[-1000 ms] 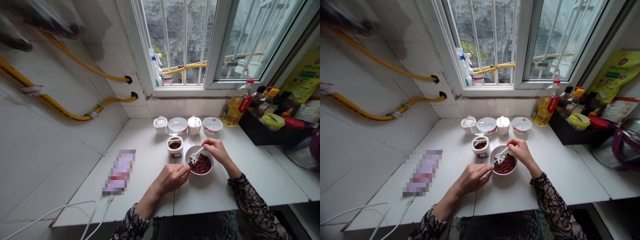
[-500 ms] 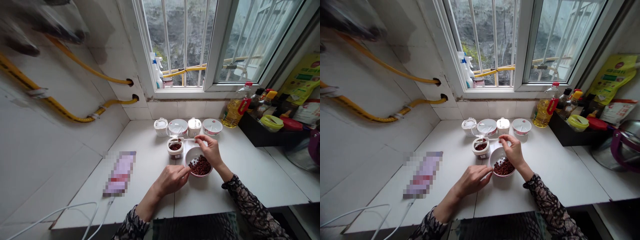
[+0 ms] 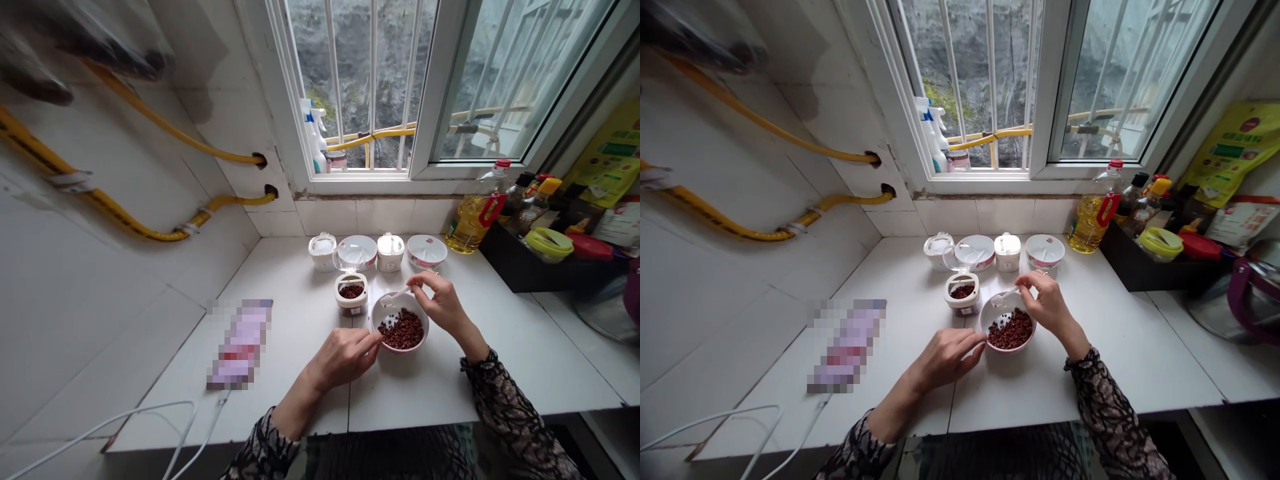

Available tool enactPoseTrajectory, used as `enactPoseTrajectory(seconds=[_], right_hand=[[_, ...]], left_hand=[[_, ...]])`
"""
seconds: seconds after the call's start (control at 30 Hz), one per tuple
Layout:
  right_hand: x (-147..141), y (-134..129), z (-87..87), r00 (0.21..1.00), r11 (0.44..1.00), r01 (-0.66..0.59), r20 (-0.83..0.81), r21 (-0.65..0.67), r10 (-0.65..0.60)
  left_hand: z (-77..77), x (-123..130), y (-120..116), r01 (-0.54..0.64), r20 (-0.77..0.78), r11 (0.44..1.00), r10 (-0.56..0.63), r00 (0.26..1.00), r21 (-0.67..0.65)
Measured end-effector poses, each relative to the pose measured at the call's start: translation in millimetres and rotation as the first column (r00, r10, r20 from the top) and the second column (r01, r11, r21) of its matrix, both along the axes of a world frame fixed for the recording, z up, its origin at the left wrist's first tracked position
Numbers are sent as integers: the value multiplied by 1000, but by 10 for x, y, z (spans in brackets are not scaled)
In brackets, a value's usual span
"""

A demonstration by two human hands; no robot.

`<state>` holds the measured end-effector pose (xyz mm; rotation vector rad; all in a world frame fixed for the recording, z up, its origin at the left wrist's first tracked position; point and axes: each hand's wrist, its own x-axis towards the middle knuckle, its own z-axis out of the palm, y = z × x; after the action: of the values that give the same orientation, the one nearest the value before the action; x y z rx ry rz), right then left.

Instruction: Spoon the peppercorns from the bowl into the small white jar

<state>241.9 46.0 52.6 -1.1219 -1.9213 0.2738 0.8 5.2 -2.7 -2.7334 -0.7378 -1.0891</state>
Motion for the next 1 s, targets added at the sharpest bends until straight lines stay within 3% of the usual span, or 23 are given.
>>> enactPoseTrajectory(seconds=[0.2, 0.37, 0.7, 0.83, 1.0], right_hand=[[-2, -2, -142, 976, 990, -97, 187, -104, 115], [-92, -57, -128, 974, 968, -145, 144, -205, 176], [-49, -64, -10, 993, 903, -79, -117, -422, 32], [-3, -38, -19, 985, 896, -33, -168, -443, -47], [16, -27, -37, 979, 905, 15, -176, -425, -98]], left_hand=[[34, 2, -11, -8, -16, 1000, 8, 1000, 1], [37, 5, -15, 1, -5, 1000, -1, 1000, 0], [36, 2, -14, 13, -6, 1000, -13, 1000, -23], [30, -10, -15, 5, 37, 999, -4, 999, -32], [4, -72, 34, -98, 131, 994, 103, 986, -48]])
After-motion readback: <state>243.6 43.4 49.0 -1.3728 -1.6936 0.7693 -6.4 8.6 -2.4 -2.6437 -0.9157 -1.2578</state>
